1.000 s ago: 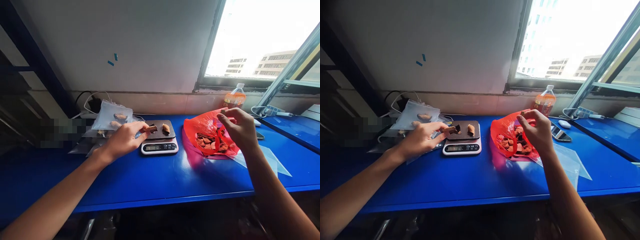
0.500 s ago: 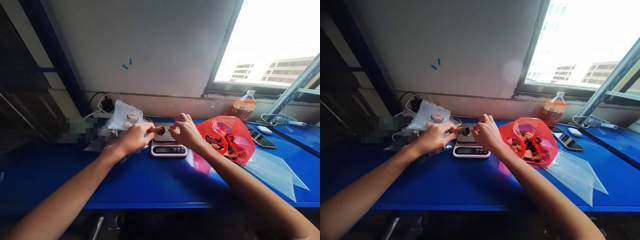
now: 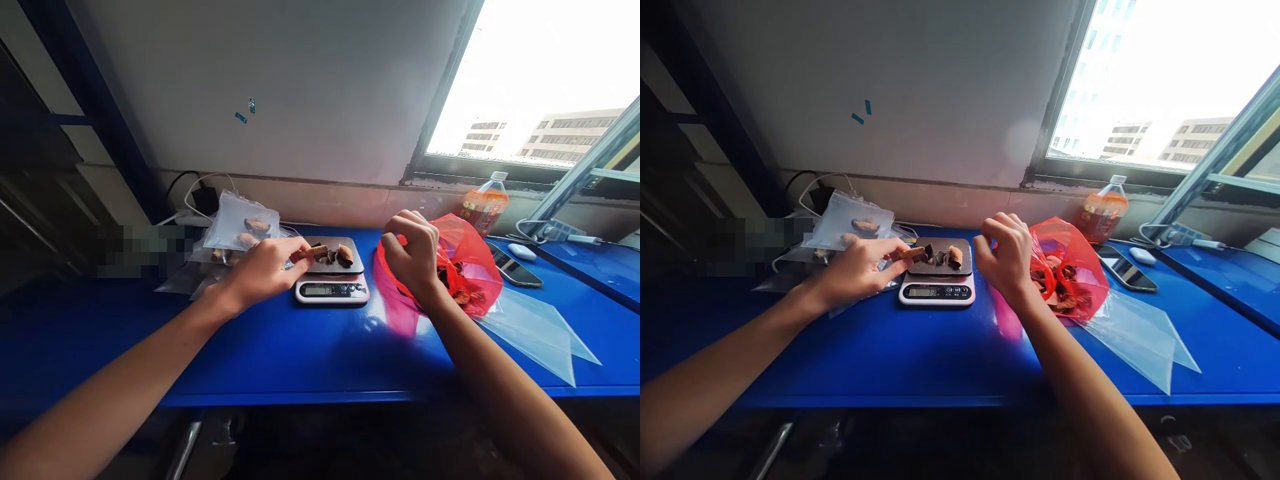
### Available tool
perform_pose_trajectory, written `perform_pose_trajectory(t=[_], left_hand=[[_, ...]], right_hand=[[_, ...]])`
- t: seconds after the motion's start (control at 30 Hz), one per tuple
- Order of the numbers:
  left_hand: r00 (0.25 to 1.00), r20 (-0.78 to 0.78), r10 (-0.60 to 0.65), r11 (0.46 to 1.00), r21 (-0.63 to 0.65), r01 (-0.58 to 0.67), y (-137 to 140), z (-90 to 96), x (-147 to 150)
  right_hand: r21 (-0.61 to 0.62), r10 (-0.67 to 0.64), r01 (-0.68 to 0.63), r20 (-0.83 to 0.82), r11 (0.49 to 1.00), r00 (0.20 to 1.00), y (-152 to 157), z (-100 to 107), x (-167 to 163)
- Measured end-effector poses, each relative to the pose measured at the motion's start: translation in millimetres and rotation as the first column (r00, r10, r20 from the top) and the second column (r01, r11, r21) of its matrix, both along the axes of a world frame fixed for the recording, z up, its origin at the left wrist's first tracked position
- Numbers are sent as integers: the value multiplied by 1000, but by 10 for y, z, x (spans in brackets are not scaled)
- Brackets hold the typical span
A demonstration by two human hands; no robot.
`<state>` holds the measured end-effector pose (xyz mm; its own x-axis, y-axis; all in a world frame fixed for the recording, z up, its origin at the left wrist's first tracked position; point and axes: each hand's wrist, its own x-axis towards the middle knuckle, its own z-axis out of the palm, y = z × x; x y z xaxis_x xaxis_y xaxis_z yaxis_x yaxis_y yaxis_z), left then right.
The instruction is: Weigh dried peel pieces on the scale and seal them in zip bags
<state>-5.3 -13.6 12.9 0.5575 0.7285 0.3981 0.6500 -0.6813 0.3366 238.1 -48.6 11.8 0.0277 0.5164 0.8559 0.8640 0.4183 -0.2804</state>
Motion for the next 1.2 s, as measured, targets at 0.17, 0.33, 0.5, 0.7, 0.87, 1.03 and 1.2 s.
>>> perform_pose_trajectory(t=[0.17, 0.33, 0.5, 0.7, 0.87, 1.03, 1.2], left_hand=[[1000, 1, 15, 1000, -8, -15, 28, -29, 5], [1000, 2, -5, 1000, -5, 5, 21, -55, 13], [999, -31, -34, 999, -19, 33, -28, -49, 49], [998, -51, -40, 999, -23, 39, -51, -48, 80], [994, -31, -103, 995, 4, 103, -88, -63, 80], [986, -6, -166, 986, -15, 166, -157, -35, 68], [995, 8, -103, 993, 53, 103, 74, -28, 111]], right_hand=[[2, 5, -5, 12, 1000, 1000, -5, -13, -40], [20, 40, -39, -50, 999, 998, -7, -15, -20], [-43, 122, -123, -26, 991, 992, -9, -31, -52], [-122, 247, -231, 138, 965, 959, -41, -54, -127], [-264, 403, -338, 253, 904, 880, -90, -77, -223], [-163, 421, -391, 250, 906, 872, -191, 79, -178], [92, 117, -117, 1, 989, 993, -298, 351, 323]])
